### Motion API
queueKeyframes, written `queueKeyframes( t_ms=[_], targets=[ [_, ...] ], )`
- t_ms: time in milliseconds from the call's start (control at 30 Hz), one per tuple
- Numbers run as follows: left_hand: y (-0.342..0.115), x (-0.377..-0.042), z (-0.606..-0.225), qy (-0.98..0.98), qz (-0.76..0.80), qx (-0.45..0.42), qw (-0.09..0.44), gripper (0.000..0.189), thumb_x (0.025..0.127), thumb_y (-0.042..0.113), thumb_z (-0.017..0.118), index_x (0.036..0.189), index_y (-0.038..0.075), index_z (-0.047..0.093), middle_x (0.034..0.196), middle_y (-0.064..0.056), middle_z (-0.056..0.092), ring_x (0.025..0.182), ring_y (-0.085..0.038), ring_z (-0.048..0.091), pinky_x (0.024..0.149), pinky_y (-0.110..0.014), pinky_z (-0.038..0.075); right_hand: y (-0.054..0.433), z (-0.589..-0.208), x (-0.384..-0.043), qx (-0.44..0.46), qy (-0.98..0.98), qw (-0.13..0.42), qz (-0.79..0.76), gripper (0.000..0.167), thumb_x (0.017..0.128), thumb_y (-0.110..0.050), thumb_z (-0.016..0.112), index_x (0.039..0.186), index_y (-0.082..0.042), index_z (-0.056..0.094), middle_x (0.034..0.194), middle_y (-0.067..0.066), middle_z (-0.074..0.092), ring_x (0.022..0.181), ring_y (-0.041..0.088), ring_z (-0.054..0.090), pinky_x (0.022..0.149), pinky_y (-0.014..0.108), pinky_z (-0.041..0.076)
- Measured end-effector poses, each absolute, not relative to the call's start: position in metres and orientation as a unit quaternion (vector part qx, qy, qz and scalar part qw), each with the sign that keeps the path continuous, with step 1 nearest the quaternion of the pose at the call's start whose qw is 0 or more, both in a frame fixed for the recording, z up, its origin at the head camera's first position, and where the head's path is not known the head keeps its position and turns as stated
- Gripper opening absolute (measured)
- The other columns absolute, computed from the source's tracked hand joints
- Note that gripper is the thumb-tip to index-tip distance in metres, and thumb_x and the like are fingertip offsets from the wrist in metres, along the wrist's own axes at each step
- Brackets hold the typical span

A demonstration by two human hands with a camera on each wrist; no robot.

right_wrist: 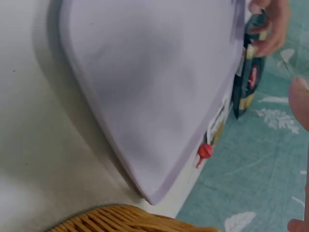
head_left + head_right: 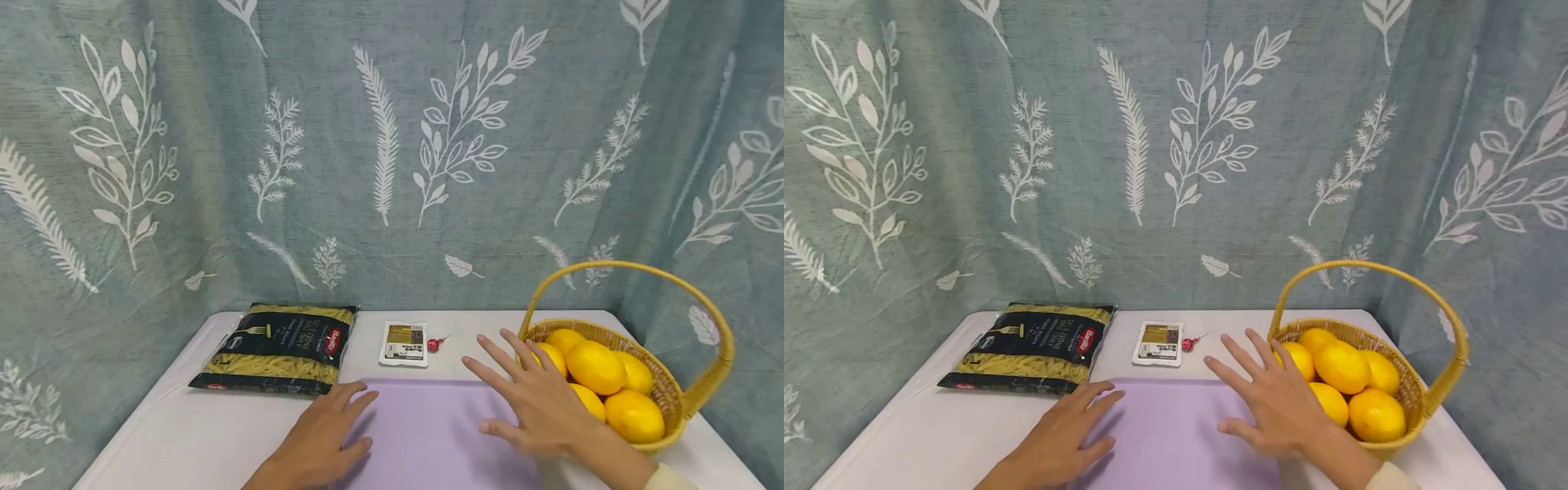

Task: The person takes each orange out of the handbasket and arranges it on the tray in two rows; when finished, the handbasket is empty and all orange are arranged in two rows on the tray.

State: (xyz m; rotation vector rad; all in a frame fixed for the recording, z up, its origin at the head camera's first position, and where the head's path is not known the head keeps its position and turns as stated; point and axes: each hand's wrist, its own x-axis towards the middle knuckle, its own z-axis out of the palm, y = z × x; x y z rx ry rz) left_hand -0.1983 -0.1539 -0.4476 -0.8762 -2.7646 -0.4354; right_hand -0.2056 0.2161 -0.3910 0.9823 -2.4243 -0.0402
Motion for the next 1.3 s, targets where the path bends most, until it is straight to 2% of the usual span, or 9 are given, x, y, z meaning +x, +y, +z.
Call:
queueKeyframes(
  t_ms=[133,300,400,500,767,1033,1300],
  targets=[
    [-0.164,-0.195,-0.446,-0.946,-0.180,-0.263,0.055,0.056,0.092,0.037,0.068,0.142,0.014,0.057,0.143,-0.006,0.052,0.131,-0.026,0.051,0.106,-0.057,0.048,0.216,-0.388,-0.207,0.347,-0.904,0.250,-0.002,0.085,0.089,-0.074,0.053,0.160,-0.035,0.027,0.169,0.002,0.023,0.149,0.042,0.027,0.111,0.066,0.034],
    [-0.170,-0.192,-0.450,-0.948,-0.211,-0.236,0.018,0.054,0.091,0.033,0.070,0.139,0.009,0.059,0.139,-0.007,0.054,0.126,-0.029,0.056,0.105,-0.057,0.049,0.222,-0.383,-0.210,0.326,-0.913,0.245,0.012,0.080,0.084,-0.056,0.074,0.151,-0.024,0.045,0.166,0.008,0.029,0.145,0.045,0.032,0.109,0.066,0.038],
    [-0.170,-0.193,-0.453,-0.950,-0.224,-0.216,-0.003,0.053,0.090,0.030,0.071,0.137,0.008,0.060,0.141,-0.009,0.052,0.127,-0.031,0.056,0.106,-0.058,0.048,0.232,-0.380,-0.214,0.313,-0.915,0.254,0.028,0.074,0.080,-0.044,0.081,0.143,-0.017,0.052,0.161,0.013,0.035,0.141,0.048,0.036,0.105,0.067,0.042],
    [-0.172,-0.193,-0.455,-0.950,-0.236,-0.205,-0.014,0.052,0.090,0.029,0.071,0.136,0.006,0.061,0.143,-0.010,0.051,0.128,-0.032,0.055,0.105,-0.059,0.048,0.243,-0.377,-0.219,0.295,-0.920,0.255,0.040,0.071,0.080,-0.039,0.081,0.141,-0.015,0.053,0.158,0.014,0.038,0.139,0.048,0.038,0.100,0.069,0.045],
    [-0.178,-0.193,-0.458,-0.940,-0.284,-0.184,-0.047,0.058,0.091,0.030,0.071,0.141,0.003,0.056,0.150,-0.012,0.049,0.135,-0.036,0.051,0.110,-0.063,0.042,0.274,-0.368,-0.228,0.237,-0.946,0.214,0.048,0.073,0.084,-0.037,0.080,0.145,-0.014,0.048,0.157,0.018,0.039,0.139,0.051,0.034,0.103,0.074,0.038],
    [-0.183,-0.196,-0.457,-0.921,-0.328,-0.200,-0.058,0.062,0.092,0.030,0.071,0.143,0.001,0.054,0.153,-0.013,0.048,0.140,-0.042,0.045,0.113,-0.066,0.035,0.298,-0.363,-0.233,0.196,-0.960,0.193,0.046,0.075,0.084,-0.041,0.079,0.145,-0.014,0.046,0.154,0.024,0.040,0.137,0.056,0.033,0.100,0.079,0.036],
    [-0.189,-0.201,-0.458,-0.914,-0.328,-0.225,-0.076,0.070,0.092,0.039,0.071,0.148,0.003,0.049,0.157,-0.012,0.044,0.143,-0.043,0.040,0.114,-0.067,0.033,0.315,-0.356,-0.236,0.169,-0.968,0.171,0.071,0.078,0.085,-0.039,0.079,0.148,-0.008,0.043,0.152,0.029,0.039,0.135,0.057,0.033,0.104,0.078,0.032]
  ],
)
